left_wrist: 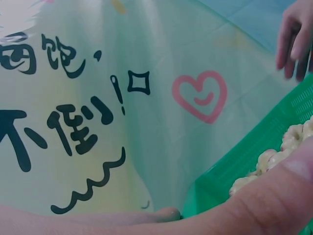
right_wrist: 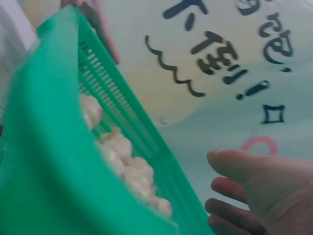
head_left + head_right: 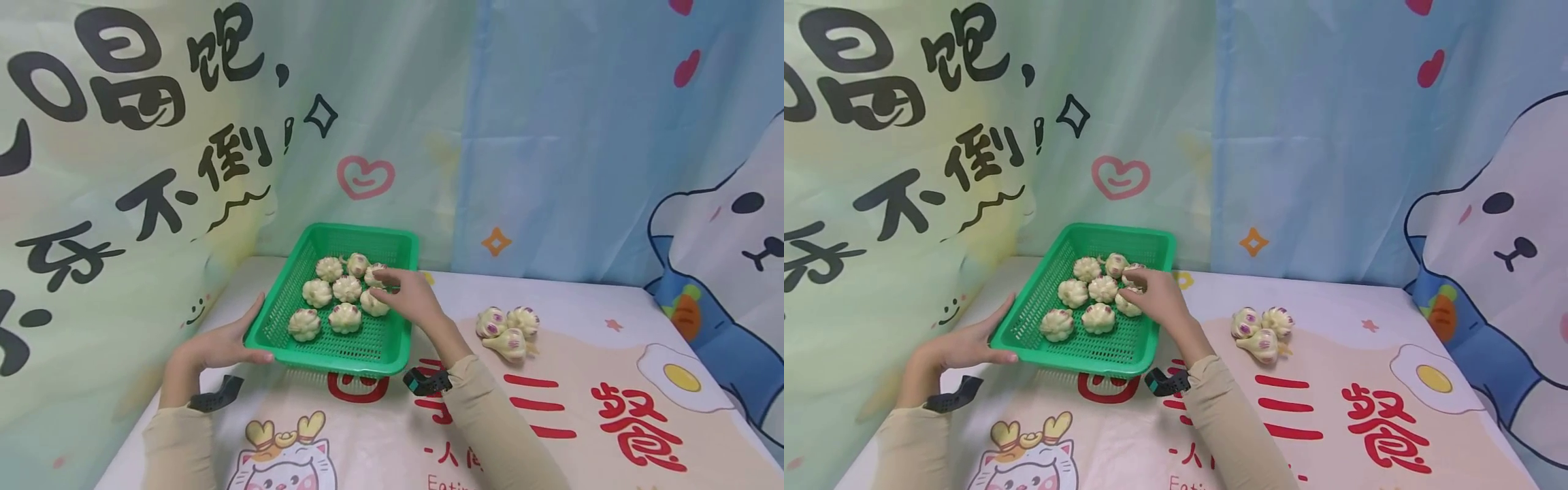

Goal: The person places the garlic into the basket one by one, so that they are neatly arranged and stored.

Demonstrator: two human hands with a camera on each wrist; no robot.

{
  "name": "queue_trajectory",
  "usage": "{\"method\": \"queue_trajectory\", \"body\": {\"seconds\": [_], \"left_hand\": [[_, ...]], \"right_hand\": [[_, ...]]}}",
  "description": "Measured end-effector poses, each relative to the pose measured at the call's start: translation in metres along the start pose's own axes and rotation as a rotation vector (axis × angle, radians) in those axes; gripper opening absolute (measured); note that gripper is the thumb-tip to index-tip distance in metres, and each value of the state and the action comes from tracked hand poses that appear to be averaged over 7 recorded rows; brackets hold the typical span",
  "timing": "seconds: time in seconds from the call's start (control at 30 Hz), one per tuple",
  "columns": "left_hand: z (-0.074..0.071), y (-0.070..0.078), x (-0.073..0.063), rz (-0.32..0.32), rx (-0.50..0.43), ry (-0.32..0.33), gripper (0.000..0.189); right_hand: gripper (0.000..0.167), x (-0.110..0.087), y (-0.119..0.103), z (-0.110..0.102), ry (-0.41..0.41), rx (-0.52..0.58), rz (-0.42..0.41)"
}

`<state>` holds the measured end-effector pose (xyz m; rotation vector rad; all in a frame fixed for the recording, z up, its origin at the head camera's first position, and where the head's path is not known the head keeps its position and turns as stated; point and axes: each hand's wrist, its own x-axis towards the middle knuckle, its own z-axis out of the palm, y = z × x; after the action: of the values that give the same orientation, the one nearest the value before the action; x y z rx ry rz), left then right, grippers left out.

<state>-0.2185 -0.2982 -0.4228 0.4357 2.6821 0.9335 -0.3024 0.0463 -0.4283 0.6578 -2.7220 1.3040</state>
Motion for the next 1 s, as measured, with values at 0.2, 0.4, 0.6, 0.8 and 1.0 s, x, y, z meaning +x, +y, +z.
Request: {"method": "queue_trajectory", "body": {"seconds": [0.2,0.4,0.6,0.8,1.0], "left_hand": [[0.001,-0.004,-0.004,-0.020,0.003,0.004,0.118],[0.004,-0.005,-0.001,-0.001,-0.003,-0.002,0.119],[0.005,-0.003,0.001,0.006,-0.007,-0.013,0.119],[0.003,-0.002,0.000,0.014,0.005,0.000,0.119],[0.000,-0.001,-0.002,-0.008,0.014,-0.003,0.119]], "right_hand": [[0.044,-0.025,0.026,-0.016,0.122,-0.047,-0.002],[0.046,-0.052,0.052,-0.040,0.248,-0.088,0.023],[0.046,-0.077,0.083,-0.070,0.368,-0.117,0.146],[0.046,-0.089,0.116,-0.101,0.478,-0.151,0.301],[0.055,-0.098,0.139,-0.124,0.459,-0.188,0.445]]}}
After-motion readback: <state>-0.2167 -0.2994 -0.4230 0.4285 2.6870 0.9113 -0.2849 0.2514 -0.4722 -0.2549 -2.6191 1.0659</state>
